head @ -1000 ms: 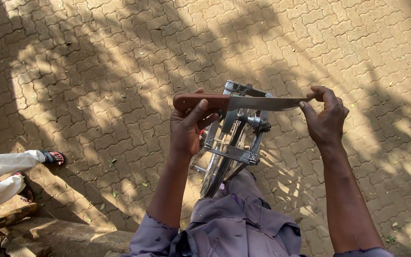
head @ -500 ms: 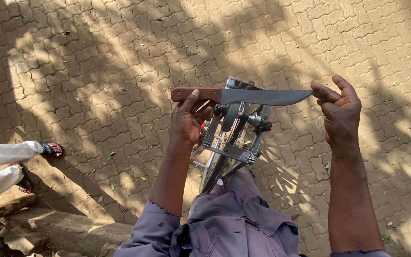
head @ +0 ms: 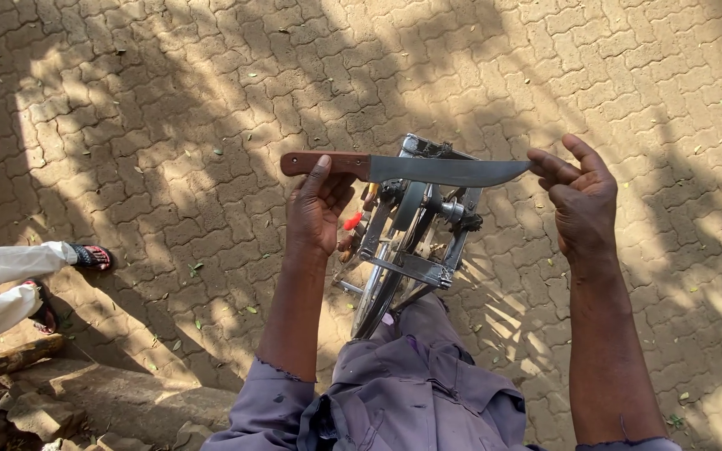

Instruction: The recorder is using a manual, pedal-operated grinding wheel to sharpen a large knife or blade.

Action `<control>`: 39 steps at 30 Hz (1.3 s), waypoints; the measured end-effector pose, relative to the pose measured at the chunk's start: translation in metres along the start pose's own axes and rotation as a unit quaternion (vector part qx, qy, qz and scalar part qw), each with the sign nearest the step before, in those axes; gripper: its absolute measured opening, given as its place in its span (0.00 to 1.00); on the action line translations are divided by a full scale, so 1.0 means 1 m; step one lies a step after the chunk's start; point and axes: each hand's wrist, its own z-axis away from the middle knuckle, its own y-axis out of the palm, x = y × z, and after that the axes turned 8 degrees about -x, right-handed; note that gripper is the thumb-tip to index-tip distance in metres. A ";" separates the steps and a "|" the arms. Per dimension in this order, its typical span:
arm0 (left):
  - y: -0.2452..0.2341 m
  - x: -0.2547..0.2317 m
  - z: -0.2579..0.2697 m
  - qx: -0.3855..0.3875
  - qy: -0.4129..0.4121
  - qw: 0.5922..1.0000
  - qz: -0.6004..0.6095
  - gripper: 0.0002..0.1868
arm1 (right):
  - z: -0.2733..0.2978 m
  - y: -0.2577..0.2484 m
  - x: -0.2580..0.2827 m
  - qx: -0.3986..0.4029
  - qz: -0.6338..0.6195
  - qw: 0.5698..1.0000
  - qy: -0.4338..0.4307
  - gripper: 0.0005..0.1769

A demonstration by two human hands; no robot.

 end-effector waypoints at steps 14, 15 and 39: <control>-0.015 -0.120 0.006 -0.068 0.243 0.967 -0.029 0.18 | 0.055 0.127 0.036 0.132 0.154 0.979 0.008 0.47; -0.012 -0.132 0.008 -0.046 0.296 0.954 -0.027 0.17 | 0.068 0.138 0.044 0.129 0.258 0.957 0.022 0.47; -0.235 0.036 -0.001 -0.287 0.222 0.927 -0.091 0.18 | 0.148 0.046 -0.048 0.178 0.272 0.918 0.226 0.30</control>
